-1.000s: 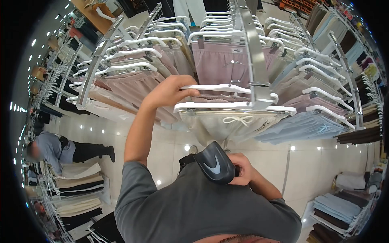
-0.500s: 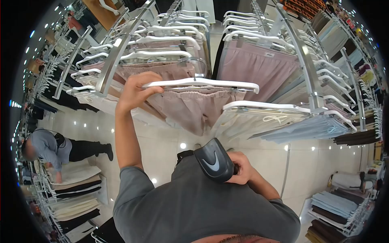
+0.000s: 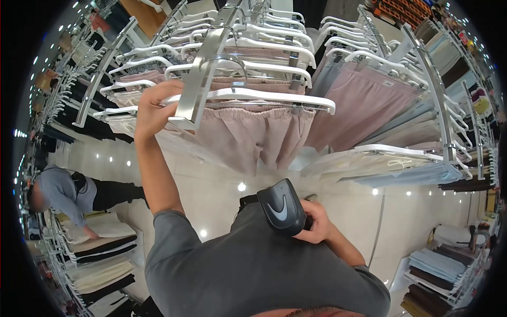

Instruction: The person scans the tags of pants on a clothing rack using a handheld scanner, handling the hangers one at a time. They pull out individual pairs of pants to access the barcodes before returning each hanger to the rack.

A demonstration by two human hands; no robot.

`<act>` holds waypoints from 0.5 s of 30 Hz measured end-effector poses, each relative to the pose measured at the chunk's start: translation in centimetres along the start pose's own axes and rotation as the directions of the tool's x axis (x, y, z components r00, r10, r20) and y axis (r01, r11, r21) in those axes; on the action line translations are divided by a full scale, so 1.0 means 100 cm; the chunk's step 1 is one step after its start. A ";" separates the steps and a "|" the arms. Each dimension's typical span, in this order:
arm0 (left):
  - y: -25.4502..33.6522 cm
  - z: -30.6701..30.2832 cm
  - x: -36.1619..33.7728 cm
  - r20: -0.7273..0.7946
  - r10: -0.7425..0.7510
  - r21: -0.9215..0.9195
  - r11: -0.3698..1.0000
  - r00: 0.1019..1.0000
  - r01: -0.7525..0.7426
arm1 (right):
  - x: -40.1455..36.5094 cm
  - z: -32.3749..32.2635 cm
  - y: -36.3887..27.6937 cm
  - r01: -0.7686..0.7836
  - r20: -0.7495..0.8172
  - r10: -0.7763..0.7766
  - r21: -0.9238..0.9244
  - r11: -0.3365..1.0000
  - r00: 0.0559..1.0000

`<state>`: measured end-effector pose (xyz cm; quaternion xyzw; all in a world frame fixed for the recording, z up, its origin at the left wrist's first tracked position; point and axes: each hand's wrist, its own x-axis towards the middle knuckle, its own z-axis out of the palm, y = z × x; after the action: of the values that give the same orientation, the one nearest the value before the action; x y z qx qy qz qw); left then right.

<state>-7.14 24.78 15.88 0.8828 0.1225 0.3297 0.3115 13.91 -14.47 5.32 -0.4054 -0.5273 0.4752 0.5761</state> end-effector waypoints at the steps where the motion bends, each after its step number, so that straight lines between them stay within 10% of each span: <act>1: 0.000 -0.006 0.000 0.036 -0.047 -0.061 0.997 0.998 0.049 | 0.002 0.004 0.001 -0.003 -0.005 0.003 -0.001 1.000 1.000; 15: -0.025 -0.009 -0.020 -0.030 -0.044 0.142 0.989 0.999 0.048 | 0.010 0.028 0.010 -0.221 -0.373 0.180 -0.071 0.973 0.910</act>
<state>-9.26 26.27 13.80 0.8952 0.1704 0.3246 0.2533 11.00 -13.34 4.87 -0.5698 -0.3927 0.4183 0.5883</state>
